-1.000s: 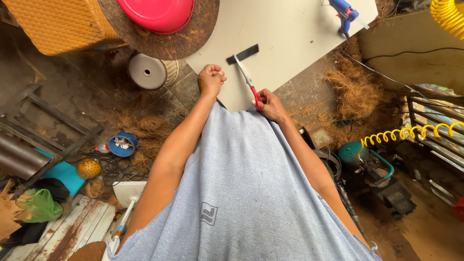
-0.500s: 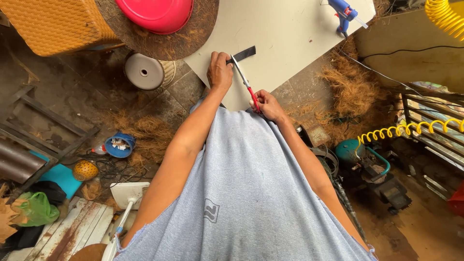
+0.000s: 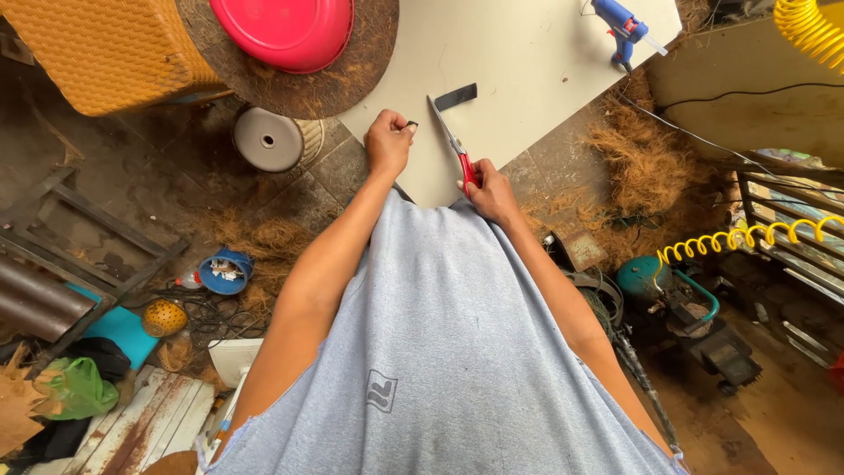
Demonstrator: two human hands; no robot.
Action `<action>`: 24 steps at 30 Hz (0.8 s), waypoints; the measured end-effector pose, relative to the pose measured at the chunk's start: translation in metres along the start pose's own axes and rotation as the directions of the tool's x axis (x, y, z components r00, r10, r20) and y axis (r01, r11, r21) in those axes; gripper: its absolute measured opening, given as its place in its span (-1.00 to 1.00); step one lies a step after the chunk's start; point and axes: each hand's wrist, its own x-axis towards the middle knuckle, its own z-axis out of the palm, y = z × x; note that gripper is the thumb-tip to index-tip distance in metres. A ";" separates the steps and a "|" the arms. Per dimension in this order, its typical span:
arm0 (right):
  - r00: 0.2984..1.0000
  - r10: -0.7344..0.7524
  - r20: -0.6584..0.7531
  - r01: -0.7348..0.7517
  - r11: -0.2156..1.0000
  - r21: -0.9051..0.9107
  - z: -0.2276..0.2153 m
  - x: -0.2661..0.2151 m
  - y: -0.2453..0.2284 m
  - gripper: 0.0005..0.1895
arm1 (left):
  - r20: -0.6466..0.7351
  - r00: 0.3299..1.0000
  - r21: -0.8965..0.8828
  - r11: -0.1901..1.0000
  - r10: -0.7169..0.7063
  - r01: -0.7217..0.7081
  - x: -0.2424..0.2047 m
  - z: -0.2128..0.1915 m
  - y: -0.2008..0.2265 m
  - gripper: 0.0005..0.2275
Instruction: Cutting a small strip of material and using a hot glue gun to attach it to a coconut fiber basket.
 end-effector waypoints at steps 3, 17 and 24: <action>0.998 -0.045 -0.032 0.038 0.980 -0.194 -0.003 -0.005 -0.014 -0.63 | 0.155 0.988 -0.487 0.868 -0.023 0.097 -0.032 -0.031 0.032 -0.81; 0.939 -0.338 -0.071 0.221 0.746 -0.629 0.011 0.027 -0.002 -0.69 | 0.325 0.946 -0.673 0.697 -0.021 0.247 -0.068 -0.045 0.093 -0.89; 0.938 -0.340 -0.065 0.237 0.767 -0.596 0.006 0.019 -0.005 -0.69 | 0.257 0.966 -0.693 0.700 0.018 0.171 -0.068 -0.032 0.098 -0.88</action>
